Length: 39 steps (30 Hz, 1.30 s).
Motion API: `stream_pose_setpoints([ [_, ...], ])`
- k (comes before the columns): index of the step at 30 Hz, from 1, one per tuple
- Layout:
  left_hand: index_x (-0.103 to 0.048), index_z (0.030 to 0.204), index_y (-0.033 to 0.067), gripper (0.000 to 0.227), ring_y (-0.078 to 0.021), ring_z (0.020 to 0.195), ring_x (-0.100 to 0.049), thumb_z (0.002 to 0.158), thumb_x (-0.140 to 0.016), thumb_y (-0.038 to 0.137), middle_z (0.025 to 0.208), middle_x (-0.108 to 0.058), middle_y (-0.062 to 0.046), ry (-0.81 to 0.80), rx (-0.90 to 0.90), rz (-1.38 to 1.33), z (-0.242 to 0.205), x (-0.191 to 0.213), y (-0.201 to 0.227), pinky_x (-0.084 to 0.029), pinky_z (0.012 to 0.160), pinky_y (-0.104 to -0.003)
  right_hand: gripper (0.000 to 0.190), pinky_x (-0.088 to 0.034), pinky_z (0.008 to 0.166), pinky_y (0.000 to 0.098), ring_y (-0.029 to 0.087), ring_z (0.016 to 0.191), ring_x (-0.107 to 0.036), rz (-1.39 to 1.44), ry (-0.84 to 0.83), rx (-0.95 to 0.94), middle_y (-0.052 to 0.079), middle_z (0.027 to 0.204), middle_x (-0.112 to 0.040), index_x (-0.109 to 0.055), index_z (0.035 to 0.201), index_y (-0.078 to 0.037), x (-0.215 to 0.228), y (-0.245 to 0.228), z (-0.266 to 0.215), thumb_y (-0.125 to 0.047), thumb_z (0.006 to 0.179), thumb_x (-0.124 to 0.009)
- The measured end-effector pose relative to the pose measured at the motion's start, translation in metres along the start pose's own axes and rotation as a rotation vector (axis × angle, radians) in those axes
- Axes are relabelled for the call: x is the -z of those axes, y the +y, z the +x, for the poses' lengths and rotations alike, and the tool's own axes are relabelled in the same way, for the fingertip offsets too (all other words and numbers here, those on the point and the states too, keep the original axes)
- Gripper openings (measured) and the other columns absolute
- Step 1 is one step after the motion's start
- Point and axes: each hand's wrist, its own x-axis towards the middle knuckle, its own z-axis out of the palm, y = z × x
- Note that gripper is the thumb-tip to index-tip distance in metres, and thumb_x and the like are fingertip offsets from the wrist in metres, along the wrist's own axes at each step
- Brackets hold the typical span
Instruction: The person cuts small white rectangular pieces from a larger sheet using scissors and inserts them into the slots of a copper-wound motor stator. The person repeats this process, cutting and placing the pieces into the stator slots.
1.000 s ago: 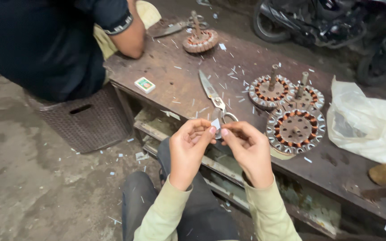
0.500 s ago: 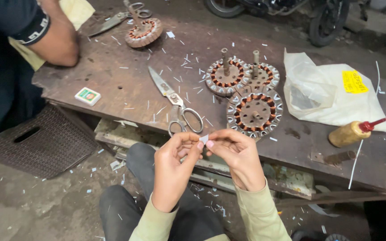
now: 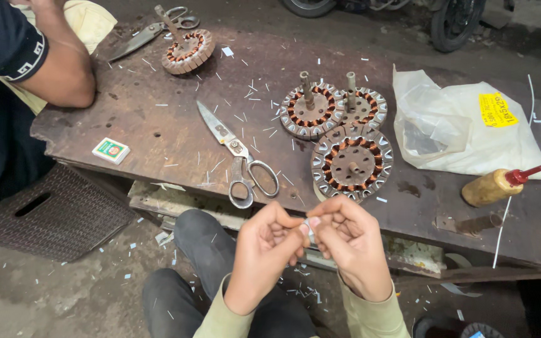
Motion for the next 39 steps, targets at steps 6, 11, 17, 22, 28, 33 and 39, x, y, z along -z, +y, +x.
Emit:
stream_pose_setpoints([
  [6, -0.049, 0.091, 0.0057, 0.017, -0.0022, 0.057, -0.05, 0.093, -0.062, -0.005, 0.071, -0.06, 0.0, -0.234, 0.079, -0.182, 0.023, 0.02, -0.004, -0.035, 0.048, -0.02, 0.025, -0.057, 0.059, 0.0217, 0.006, 0.069, -0.068, -0.255, -0.137, 0.107, 0.005, 0.086, -0.077, -0.067, 0.111, 0.004, 0.005, -0.015, -0.001, 0.003, 0.086, -0.071],
  [11, -0.05, 0.087, 0.0052, 0.02, -0.0015, 0.058, -0.051, 0.092, -0.065, -0.006, 0.071, -0.06, 0.001, -0.394, 0.142, -0.085, 0.044, 0.03, 0.002, -0.036, 0.05, -0.02, 0.021, -0.061, 0.069, 0.0245, 0.012, 0.077, -0.075, -0.61, -0.143, 0.497, 0.008, 0.09, -0.076, -0.073, 0.097, 0.002, 0.0, -0.039, -0.001, -0.001, 0.078, -0.082],
  [17, -0.062, 0.101, 0.0014, 0.006, -0.0059, 0.083, -0.059, 0.097, -0.067, 0.001, 0.096, -0.07, -0.006, -0.441, -0.152, 0.188, 0.085, 0.02, 0.019, -0.045, 0.071, -0.022, 0.01, -0.057, 0.07, 0.0266, 0.014, 0.074, -0.074, -0.789, 0.102, 0.614, 0.008, 0.085, -0.075, -0.074, 0.088, 0.0, 0.006, -0.057, 0.023, 0.0, 0.079, -0.08],
  [22, -0.062, 0.132, 0.001, 0.043, -0.0145, 0.112, -0.06, 0.093, -0.076, 0.012, 0.123, -0.068, -0.01, -0.044, -0.48, 0.548, 0.145, -0.017, 0.003, -0.049, 0.095, -0.03, 0.01, -0.054, 0.067, 0.0251, 0.012, 0.073, -0.07, -0.773, 0.409, 0.601, 0.009, 0.085, -0.072, -0.074, 0.094, 0.005, 0.015, -0.062, 0.071, 0.0, 0.088, -0.08],
  [28, -0.063, 0.133, 0.0, 0.045, -0.018, 0.117, -0.064, 0.09, -0.073, 0.001, 0.126, -0.071, -0.014, -0.23, -0.319, 0.209, 0.16, -0.03, -0.017, -0.05, 0.104, -0.031, 0.013, -0.055, 0.065, 0.0232, 0.01, 0.072, -0.071, -0.777, 0.45, 0.576, 0.009, 0.088, -0.072, -0.073, 0.095, 0.006, 0.016, -0.059, 0.088, -0.001, 0.088, -0.081],
  [33, -0.065, 0.129, 0.0018, 0.044, -0.0205, 0.111, -0.072, 0.086, -0.072, -0.004, 0.121, -0.073, -0.014, -0.079, -0.465, 0.356, 0.127, -0.041, 0.003, -0.055, 0.097, -0.032, 0.013, -0.055, 0.065, 0.0226, 0.009, 0.072, -0.07, -0.761, 0.48, 0.542, 0.009, 0.089, -0.072, -0.074, 0.099, 0.005, 0.004, -0.066, 0.074, 0.0, 0.088, -0.079],
  [39, -0.066, 0.131, 0.0041, 0.042, -0.0272, 0.111, -0.074, 0.089, -0.069, -0.004, 0.122, -0.073, -0.015, -0.062, -0.519, 0.407, 0.098, -0.04, 0.021, -0.056, 0.096, -0.034, 0.01, -0.055, 0.066, 0.0203, 0.006, 0.073, -0.067, -0.671, 0.458, 0.417, 0.006, 0.086, -0.072, -0.068, 0.092, 0.004, 0.0, -0.066, 0.062, 0.001, 0.088, -0.077],
])
